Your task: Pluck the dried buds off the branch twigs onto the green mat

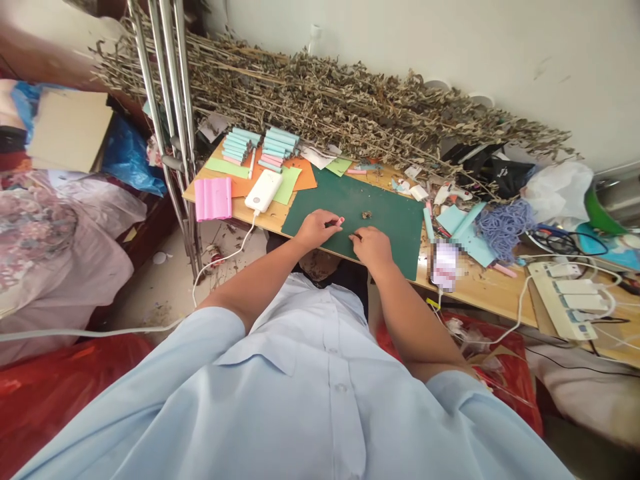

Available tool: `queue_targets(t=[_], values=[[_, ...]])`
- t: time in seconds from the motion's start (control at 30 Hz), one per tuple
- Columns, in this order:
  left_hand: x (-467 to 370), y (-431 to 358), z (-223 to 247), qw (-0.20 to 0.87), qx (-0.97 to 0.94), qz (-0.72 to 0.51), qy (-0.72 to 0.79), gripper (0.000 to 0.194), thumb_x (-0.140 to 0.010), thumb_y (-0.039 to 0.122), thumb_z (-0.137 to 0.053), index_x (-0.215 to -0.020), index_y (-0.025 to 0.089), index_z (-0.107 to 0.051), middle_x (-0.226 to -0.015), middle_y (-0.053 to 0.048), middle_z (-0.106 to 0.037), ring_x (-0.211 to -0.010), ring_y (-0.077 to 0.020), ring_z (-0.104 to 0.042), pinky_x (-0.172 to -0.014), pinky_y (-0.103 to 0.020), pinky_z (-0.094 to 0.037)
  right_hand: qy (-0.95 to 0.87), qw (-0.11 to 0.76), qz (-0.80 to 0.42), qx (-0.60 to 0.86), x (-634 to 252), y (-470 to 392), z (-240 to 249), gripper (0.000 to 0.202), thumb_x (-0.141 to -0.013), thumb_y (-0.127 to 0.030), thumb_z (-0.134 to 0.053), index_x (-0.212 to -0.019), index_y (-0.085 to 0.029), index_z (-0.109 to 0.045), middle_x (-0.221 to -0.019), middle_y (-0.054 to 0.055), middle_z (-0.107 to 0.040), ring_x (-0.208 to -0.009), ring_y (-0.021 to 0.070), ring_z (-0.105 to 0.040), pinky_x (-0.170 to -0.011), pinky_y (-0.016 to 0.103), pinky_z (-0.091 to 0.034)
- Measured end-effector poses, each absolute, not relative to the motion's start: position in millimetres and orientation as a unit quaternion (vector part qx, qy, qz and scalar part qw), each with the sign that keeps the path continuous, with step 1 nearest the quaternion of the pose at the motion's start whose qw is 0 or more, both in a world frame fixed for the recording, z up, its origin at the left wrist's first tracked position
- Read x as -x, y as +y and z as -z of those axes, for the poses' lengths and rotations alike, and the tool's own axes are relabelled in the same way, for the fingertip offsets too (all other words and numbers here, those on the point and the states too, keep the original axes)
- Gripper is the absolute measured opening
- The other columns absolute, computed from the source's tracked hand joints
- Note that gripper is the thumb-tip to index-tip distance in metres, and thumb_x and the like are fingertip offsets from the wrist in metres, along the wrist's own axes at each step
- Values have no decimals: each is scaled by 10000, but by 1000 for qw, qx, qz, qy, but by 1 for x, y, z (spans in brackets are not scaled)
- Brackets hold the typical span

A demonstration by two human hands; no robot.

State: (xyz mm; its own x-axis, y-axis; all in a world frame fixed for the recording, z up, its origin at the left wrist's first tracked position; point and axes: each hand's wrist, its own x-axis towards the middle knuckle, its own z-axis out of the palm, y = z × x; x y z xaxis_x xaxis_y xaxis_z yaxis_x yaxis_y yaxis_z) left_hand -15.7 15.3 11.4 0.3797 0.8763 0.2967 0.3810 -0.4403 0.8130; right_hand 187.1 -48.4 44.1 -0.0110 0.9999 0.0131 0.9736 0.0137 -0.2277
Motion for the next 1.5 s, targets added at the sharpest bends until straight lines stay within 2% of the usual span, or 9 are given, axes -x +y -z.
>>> queue_targets(t=[0.17,0.33,0.5,0.77,0.97,1.1,1.33,1.5], values=[[15,15,-10,331,-759,-384,408,27,-884,212,-801,-909,206,-796,-971,-40,-804,-955,-206,-685,-913,-336,-533,-726,129,-69,672,-192,-51,-35,256,-999,-272,-597,-1101,-192,-817,-1136,126,-754,-1008,274,-700,-899,378,-544],[15,14,-10,333,-763,-376,407,48,-883,223,-805,-927,208,-798,-1002,-52,-811,-980,-217,-696,-946,-353,-540,-761,124,-68,633,-197,-54,-30,324,-1043,-272,-513,-1086,-190,-823,-1126,129,-756,-989,263,-689,-901,377,-547],[16,12,-15,335,-764,-374,406,26,-885,228,-798,-893,204,-789,-959,-48,-805,-943,-214,-688,-915,-350,-536,-777,117,-58,615,-199,-57,-29,375,-1067,-297,-468,-1143,-172,-813,-1128,147,-747,-993,276,-679,-912,393,-553],[16,11,-16,335,-762,-369,413,30,-892,224,-802,-905,198,-795,-953,-51,-799,-942,-214,-680,-911,-351,-531,-794,93,-57,597,-203,-55,-29,409,-1048,-229,-440,-1221,-142,-800,-1162,175,-734,-1044,298,-673,-944,416,-561],[15,11,-18,336,-760,-367,418,43,-869,202,-815,-905,205,-791,-956,-39,-806,-934,-212,-675,-913,-355,-536,-786,99,-42,609,-198,-59,-28,414,-1053,-231,-426,-1187,-153,-809,-1146,172,-740,-1020,305,-666,-928,425,-557],[16,11,-19,340,-757,-374,414,59,-867,170,-815,-910,202,-791,-983,-37,-813,-946,-206,-678,-927,-351,-538,-783,122,-33,609,-199,-61,-26,398,-1045,-230,-445,-1242,-160,-784,-1158,164,-746,-1042,306,-662,-954,421,-544],[16,10,-17,351,-747,-389,410,58,-872,175,-804,-925,195,-790,-998,-41,-812,-981,-200,-690,-953,-331,-542,-803,168,-6,572,-206,-59,-14,333,-1045,-208,-476,-1065,-153,-804,-1070,145,-755,-952,274,-641,-903,396,-530],[17,10,-16,347,-745,-402,404,35,-900,206,-788,-926,184,-792,-980,-59,-796,-954,-193,-693,-905,-308,-538,-809,182,17,559,-209,-59,-8,315,-1059,-205,-488,-1067,-156,-800,-1063,129,-757,-941,262,-634,-891,374,-518]])
